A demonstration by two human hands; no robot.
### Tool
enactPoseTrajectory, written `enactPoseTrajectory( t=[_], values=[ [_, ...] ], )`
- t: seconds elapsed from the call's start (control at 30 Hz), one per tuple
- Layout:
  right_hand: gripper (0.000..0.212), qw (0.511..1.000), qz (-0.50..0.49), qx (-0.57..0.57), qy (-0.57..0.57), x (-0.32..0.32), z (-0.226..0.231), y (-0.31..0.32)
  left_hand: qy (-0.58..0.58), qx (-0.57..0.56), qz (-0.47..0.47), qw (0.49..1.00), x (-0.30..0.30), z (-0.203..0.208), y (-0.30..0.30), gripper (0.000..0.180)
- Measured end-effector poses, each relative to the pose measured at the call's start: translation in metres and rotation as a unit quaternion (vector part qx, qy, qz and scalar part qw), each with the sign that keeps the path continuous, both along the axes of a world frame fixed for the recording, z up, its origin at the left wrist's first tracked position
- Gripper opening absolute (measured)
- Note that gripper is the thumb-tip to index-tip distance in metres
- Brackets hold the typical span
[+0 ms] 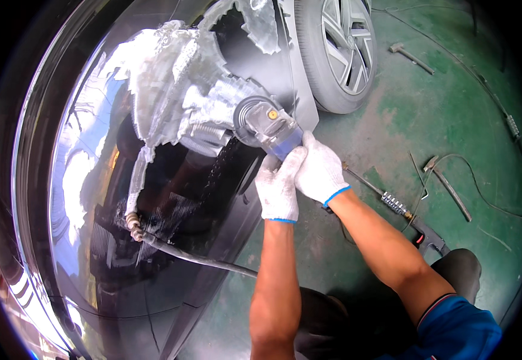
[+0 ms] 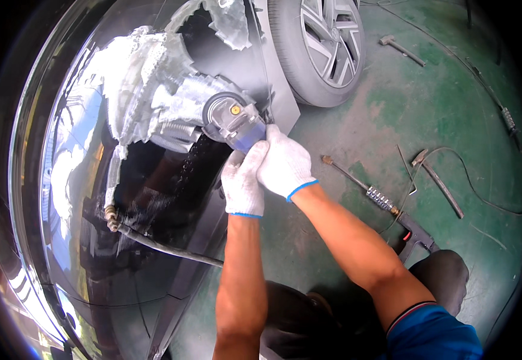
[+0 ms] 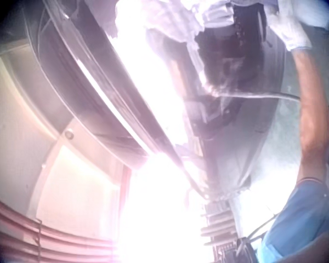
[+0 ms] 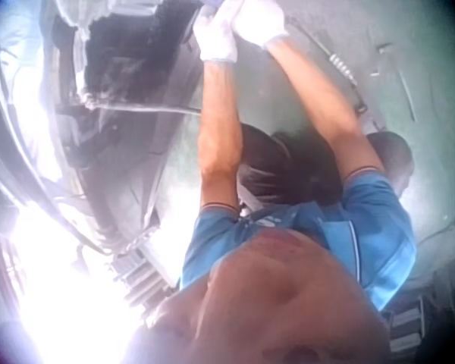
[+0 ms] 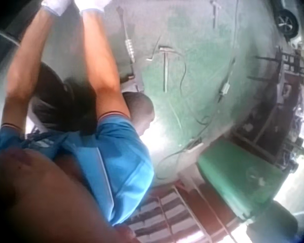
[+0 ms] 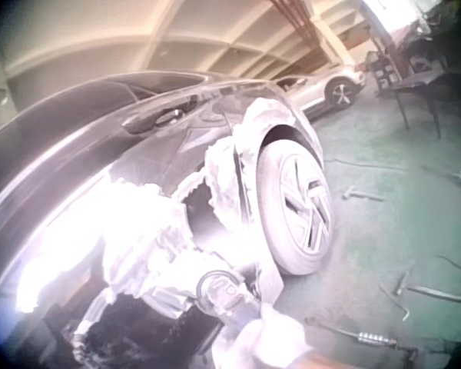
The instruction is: The person uses a handheld power sander to smooth a white filler patch on the rear quarter panel of a dark-colored car. They periodically pause to wipe the area with a cloth and inspect the surface. The person then uses a blowtorch to heat the filler and a hammer to tap the panel.
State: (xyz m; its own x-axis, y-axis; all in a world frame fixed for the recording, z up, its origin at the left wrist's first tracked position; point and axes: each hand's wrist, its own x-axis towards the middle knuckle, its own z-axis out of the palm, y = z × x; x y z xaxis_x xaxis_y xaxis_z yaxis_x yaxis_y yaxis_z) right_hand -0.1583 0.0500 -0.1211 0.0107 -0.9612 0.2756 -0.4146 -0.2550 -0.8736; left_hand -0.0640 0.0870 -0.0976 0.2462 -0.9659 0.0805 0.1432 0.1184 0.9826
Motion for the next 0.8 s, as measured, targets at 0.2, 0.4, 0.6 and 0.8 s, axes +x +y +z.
enactPoseTrajectory(
  t=[0.2,0.4,0.6,0.8],
  values=[
    [0.042,0.997,0.042,0.054,0.046,-0.006,-0.007,0.013,0.027,0.039,0.008,0.999,0.002,-0.020,0.004,0.043],
    [0.029,0.995,0.080,-0.057,-0.021,0.006,0.035,0.022,0.013,-0.073,0.047,0.996,0.004,0.025,0.024,0.047],
    [0.033,0.996,0.070,-0.061,-0.007,0.011,0.014,0.026,-0.028,-0.050,0.058,0.997,0.009,0.011,0.032,0.046],
    [0.030,0.997,0.059,-0.044,0.000,0.007,0.022,0.023,-0.001,-0.057,0.045,0.997,0.001,0.021,0.028,0.043]
  ],
)
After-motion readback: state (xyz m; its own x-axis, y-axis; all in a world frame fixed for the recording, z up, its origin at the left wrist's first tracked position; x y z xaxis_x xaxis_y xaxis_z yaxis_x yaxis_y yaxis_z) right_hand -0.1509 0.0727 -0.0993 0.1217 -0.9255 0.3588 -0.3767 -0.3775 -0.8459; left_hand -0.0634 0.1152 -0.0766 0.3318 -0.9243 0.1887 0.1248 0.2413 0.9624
